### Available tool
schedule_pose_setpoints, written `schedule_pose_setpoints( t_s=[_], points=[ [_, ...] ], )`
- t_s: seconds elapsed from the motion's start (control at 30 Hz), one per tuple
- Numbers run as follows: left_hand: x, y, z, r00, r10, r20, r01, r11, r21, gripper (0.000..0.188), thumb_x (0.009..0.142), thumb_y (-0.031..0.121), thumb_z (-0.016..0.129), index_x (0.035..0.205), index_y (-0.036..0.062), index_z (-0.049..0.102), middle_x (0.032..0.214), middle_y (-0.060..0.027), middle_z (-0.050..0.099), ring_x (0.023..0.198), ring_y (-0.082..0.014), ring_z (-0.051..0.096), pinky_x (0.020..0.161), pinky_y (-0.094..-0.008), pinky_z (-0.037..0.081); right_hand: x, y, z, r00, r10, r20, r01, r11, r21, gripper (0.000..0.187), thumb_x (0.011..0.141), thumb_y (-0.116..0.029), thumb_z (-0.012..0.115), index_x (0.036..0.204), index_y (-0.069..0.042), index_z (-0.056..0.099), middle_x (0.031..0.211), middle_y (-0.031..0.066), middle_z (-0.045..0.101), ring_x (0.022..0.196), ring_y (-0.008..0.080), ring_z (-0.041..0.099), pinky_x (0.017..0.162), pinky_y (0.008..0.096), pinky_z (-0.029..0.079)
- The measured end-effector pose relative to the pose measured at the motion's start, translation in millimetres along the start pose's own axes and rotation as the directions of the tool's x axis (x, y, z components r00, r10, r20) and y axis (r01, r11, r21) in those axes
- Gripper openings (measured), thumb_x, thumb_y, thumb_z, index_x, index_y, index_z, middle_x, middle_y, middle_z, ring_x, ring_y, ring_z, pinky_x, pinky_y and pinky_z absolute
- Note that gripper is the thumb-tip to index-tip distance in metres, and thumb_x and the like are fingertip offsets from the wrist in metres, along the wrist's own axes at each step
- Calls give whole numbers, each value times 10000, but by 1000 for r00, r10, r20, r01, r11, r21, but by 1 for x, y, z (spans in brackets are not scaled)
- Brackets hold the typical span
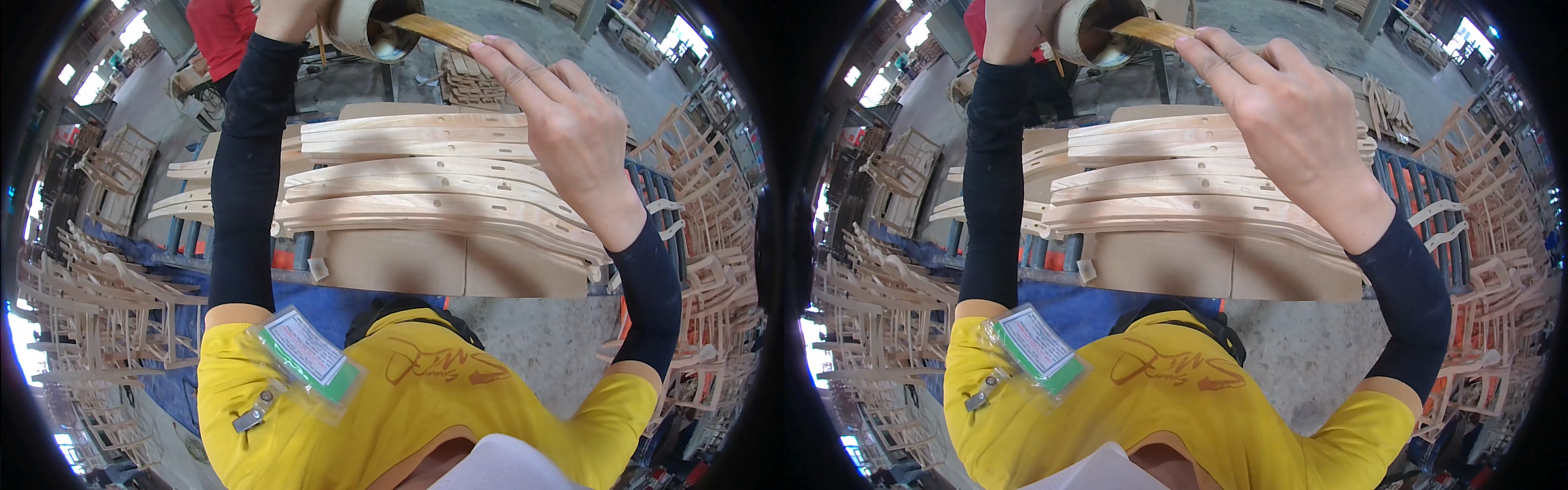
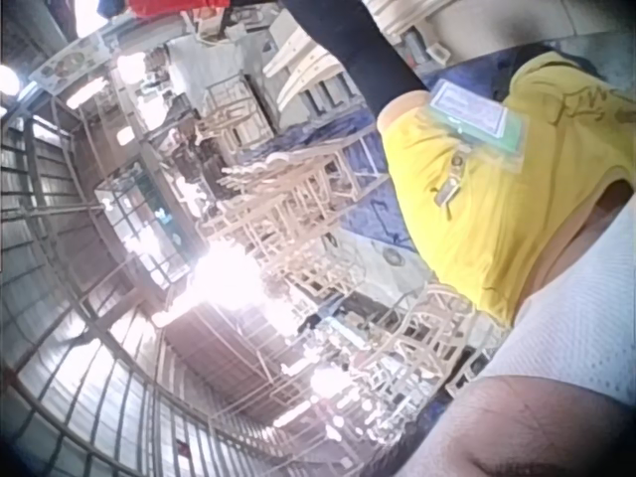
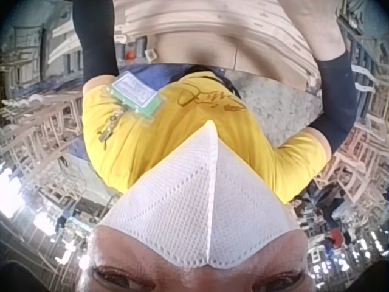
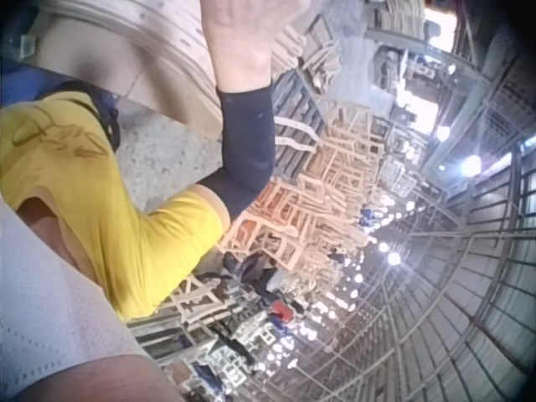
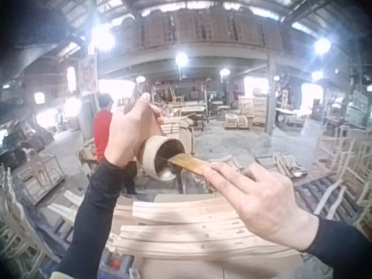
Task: The person applies a liquid finish to curved wooden chair parts using a brush and a small container. They dip the brush into the container and coat the surfaces of the stacked wood pieces, then sit on the floor to wipe the brush clean before resuming application.
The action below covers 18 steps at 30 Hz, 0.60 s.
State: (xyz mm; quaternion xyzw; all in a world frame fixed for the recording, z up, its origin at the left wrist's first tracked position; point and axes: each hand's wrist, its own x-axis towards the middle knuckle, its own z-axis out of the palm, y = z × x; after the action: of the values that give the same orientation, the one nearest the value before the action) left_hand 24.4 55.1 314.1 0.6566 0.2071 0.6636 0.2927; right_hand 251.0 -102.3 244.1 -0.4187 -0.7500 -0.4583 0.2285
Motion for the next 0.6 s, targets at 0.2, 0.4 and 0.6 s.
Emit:
schedule_pose_setpoints(
  t_s=[0.2,0.4,0.6],
  points=[
    [-1,-4,3,999,-35,3,35,994,-99,383,1005,283,588,820,-33,697,737,-91,674,654,-162,649,615,-280,527,-3,1,-8,994,64,87,-79,982,172,627,789,69,607,1341,-227,637,1231,-21,697,756,189,640,673,295,554],
    [-6,-7,5,999,-38,19,40,995,-87,372,1004,271,588,816,-30,699,740,-87,679,664,-154,648,632,-269,523,-4,10,-8,989,86,117,-131,878,461,458,892,31,600,1296,-177,665,1038,128,733,695,247,684,632,313,537],
    [-9,-11,7,1000,-14,14,15,996,-86,362,1003,261,589,810,-25,700,753,-84,687,665,-149,648,633,-268,521,-2,8,-18,951,150,271,-285,766,576,387,936,-11,608,1286,-159,681,663,177,518,501,179,383,500,292,316]
  ],
)
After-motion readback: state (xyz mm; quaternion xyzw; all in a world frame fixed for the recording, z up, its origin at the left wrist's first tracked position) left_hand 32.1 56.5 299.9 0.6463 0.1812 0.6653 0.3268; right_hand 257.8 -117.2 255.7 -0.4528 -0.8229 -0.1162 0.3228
